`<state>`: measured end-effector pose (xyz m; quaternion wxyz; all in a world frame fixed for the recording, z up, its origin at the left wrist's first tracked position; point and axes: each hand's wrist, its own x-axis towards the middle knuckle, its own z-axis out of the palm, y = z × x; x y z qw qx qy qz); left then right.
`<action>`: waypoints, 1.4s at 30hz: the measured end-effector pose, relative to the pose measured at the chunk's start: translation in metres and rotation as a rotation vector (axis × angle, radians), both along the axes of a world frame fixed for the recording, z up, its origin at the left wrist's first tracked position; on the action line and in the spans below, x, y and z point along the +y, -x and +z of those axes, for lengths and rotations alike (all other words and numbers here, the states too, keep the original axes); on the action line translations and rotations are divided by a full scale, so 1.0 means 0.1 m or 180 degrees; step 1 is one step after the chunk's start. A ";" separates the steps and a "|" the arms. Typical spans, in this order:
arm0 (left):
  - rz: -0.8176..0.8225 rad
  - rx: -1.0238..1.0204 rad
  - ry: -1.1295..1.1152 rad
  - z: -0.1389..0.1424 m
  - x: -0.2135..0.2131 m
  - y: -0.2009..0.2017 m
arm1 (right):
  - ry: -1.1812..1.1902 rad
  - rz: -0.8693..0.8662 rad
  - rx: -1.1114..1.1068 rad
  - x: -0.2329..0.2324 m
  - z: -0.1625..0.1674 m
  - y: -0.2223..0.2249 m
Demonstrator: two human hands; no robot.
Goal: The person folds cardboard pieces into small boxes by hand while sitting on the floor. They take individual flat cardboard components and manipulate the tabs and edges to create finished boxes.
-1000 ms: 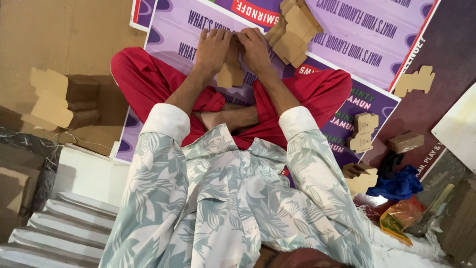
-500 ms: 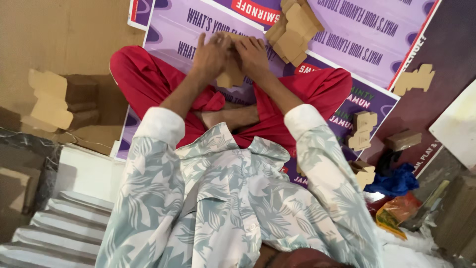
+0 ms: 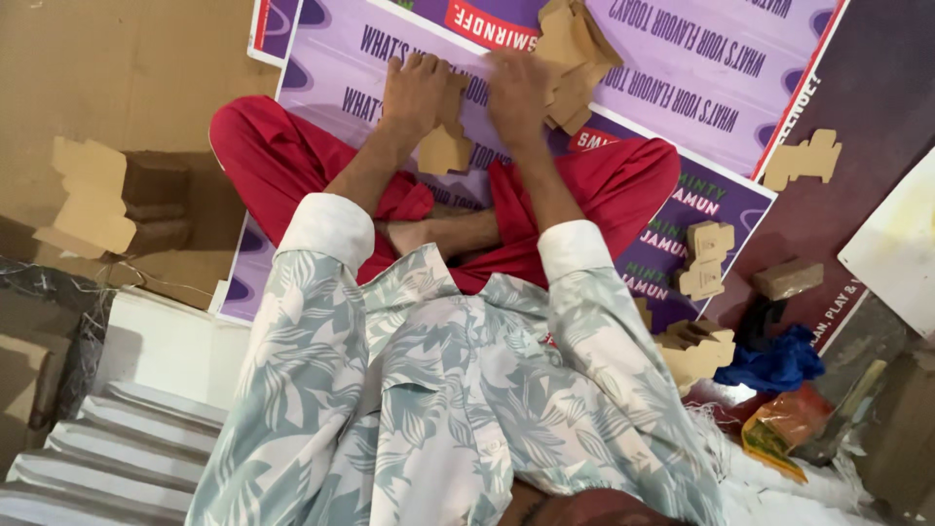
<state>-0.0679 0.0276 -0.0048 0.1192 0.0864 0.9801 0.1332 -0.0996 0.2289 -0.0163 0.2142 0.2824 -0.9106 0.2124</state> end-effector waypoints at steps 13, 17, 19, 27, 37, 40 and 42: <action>-0.0355 0.1189 -0.0347 -0.35 -0.11 -0.44 | -0.0038 0.0738 -0.0821 -0.25 -0.20 -0.18; -0.0456 0.1621 -0.0061 -0.06 -0.14 -0.41 | -0.0633 0.0934 0.0000 -0.24 -0.13 -0.32; -0.0074 0.0647 -0.0276 0.12 -0.16 -0.25 | -0.0581 0.0784 -0.0489 -0.26 -0.14 -0.28; -0.0019 0.0083 -0.0726 0.04 -0.27 -0.10 | -0.0461 -0.1340 -0.1000 0.31 -0.19 0.27; -0.0165 0.0944 -0.0393 -0.20 -0.19 -0.11 | 0.0036 0.0189 -0.0104 -0.16 -0.14 -0.11; -0.0256 0.1302 -0.0297 -0.16 -0.18 -0.22 | 0.0154 0.0679 -0.0432 -0.26 -0.08 -0.16; -0.0249 0.1405 -0.0164 -0.14 -0.16 -0.26 | 0.0062 0.0725 -0.0495 -0.24 -0.05 -0.17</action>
